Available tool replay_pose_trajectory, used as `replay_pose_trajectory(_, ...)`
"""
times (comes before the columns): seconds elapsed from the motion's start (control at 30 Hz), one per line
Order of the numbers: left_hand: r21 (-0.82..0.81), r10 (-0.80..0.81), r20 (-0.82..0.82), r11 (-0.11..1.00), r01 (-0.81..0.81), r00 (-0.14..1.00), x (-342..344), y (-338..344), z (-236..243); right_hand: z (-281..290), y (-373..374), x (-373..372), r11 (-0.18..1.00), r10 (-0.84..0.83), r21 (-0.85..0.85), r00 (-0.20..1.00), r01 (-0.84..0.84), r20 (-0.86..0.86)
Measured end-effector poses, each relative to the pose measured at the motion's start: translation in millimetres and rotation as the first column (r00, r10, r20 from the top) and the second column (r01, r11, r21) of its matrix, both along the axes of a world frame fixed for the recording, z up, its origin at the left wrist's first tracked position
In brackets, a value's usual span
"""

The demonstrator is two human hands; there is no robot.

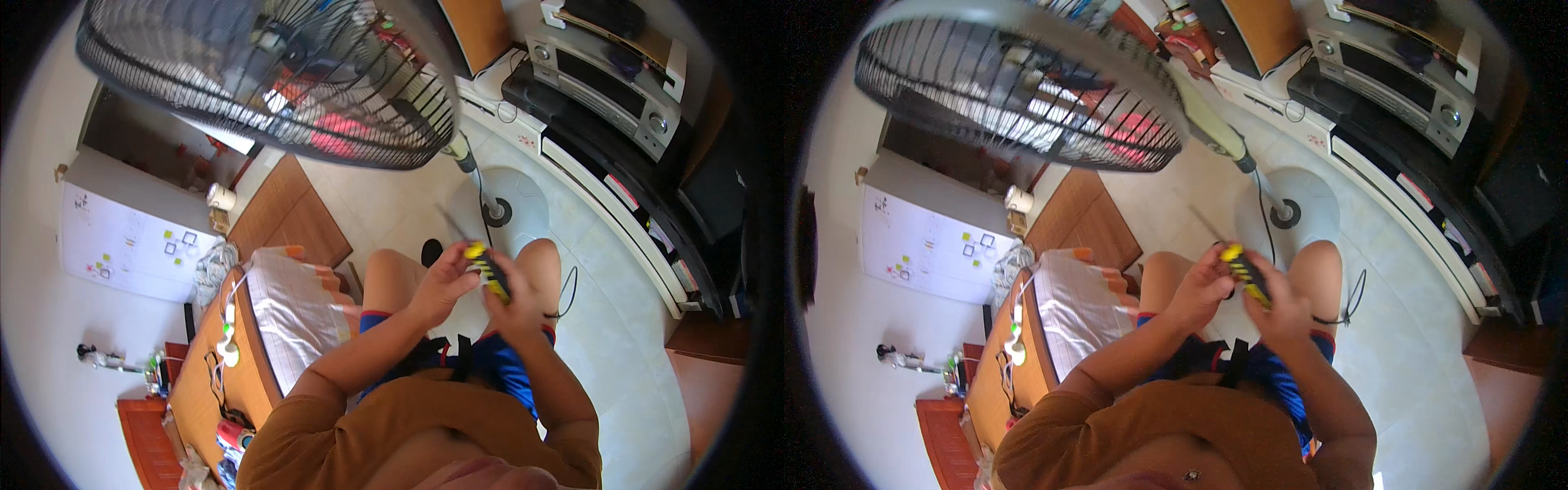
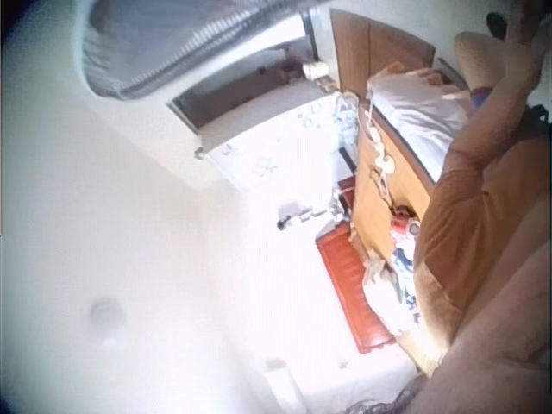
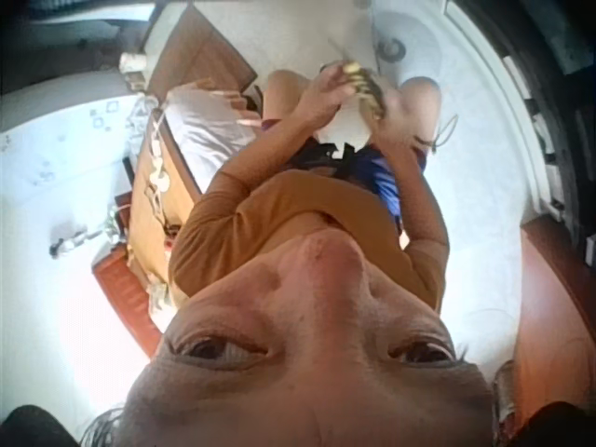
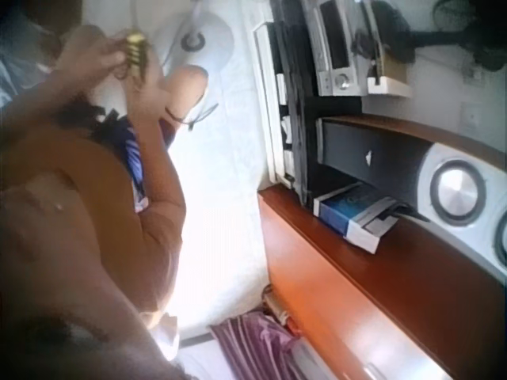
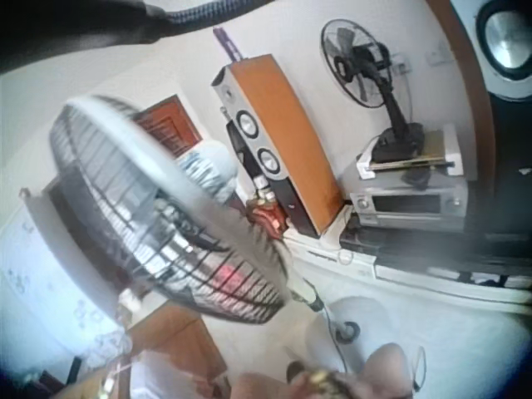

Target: The person uses a screwdriver to loosen or tighten a screw on the rim of a fan cage, then manipulates the fan housing and uses the screwdriver on the back of the motor assembly.

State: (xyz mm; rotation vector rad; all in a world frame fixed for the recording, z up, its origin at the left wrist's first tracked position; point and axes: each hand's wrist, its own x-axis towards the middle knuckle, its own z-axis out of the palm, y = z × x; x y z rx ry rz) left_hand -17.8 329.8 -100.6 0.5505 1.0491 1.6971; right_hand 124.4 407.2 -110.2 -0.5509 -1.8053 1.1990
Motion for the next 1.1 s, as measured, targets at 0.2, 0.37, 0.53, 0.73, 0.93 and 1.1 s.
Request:
replay_pose_trajectory(0.2, -0.088, 0.272, -0.759, 0.858, -0.506, 0.592, -92.8, 96.3, -10.7, 35.5, 105.9, 17.2, 0.992, -0.102, -0.083, 0.992, 0.095, -0.074)
replay_pose_trajectory(0.37, 0.303, 0.481, -0.867, 0.719, -0.626, 0.133, -146.2, 162.4, 17.9, 88.5, 169.0, -30.6, 0.965, -0.054, 0.248, 0.987, 0.09, -0.152)
replay_pose_trajectory(0.53, 0.699, 0.741, -0.672, 0.632, -0.335, -0.006, -173.2, 201.8, 61.9, 109.9, 195.5, -72.6, 0.903, -0.04, 0.416, 0.986, 0.105, -0.162)
replay_pose_trajectory(0.73, 0.681, 0.717, -0.69, 0.597, -0.424, -0.099, -155.4, 209.1, 101.2, 121.2, 213.2, -97.6, 0.854, 0.024, 0.518, 0.989, 0.054, -0.143)
replay_pose_trajectory(0.93, 0.728, 0.848, -0.493, 0.524, -0.443, 0.193, -157.5, 218.8, 107.4, 125.2, 219.0, -108.4, 0.831, 0.031, 0.554, 0.991, 0.049, -0.133)
replay_pose_trajectory(1.1, 0.755, 0.866, -0.444, 0.5, -0.424, 0.23, -166.7, 218.8, 117.7, 159.1, 221.4, -97.6, 0.647, -0.043, 0.748, 0.987, 0.145, -0.154)
